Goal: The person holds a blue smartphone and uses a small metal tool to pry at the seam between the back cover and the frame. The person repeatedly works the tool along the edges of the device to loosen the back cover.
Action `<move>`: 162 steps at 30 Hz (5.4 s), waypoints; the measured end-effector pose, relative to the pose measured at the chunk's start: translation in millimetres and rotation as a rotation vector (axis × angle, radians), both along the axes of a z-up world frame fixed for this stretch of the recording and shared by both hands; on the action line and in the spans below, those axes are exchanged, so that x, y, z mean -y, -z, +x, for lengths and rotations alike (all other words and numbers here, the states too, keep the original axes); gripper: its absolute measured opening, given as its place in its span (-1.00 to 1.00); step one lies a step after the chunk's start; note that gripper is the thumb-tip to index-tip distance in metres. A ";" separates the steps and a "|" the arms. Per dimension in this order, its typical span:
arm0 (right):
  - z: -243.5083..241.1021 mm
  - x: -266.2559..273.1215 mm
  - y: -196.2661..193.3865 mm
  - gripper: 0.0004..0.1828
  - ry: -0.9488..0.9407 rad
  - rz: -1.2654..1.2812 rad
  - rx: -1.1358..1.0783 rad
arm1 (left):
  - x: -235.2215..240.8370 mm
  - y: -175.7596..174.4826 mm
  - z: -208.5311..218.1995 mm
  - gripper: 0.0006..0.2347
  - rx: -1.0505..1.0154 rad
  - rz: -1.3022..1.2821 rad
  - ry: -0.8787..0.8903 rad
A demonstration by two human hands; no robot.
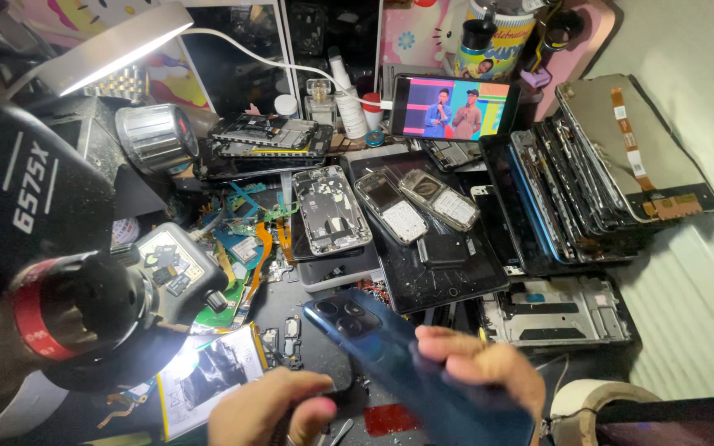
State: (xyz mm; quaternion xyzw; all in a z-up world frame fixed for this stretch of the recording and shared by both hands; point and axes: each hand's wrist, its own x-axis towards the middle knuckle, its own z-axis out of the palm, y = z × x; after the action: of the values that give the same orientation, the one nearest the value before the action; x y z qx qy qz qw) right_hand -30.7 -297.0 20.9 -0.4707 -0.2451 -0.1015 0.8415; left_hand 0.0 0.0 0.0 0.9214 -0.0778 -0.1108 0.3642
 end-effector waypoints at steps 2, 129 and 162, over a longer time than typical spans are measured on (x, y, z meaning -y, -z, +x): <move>-7.1 10.5 -3.2 -0.72 0.123 -0.444 0.206 | 4.6 -14.0 9.4 -0.65 -0.275 -0.205 0.131; 15.2 -30.4 -26.3 0.01 0.028 0.161 -0.364 | 43.5 6.2 12.2 -0.45 0.641 -0.052 0.569; 14.1 -28.2 -28.7 -0.02 0.254 0.022 -0.337 | -56.7 46.6 -26.4 -0.68 -0.158 0.618 0.494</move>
State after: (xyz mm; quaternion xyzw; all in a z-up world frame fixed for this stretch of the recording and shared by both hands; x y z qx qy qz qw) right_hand -16.6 -268.9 49.6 -0.4989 -0.0385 -0.1295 0.8561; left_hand -26.4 56.7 -46.6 0.9298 -0.2317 -0.2837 0.0375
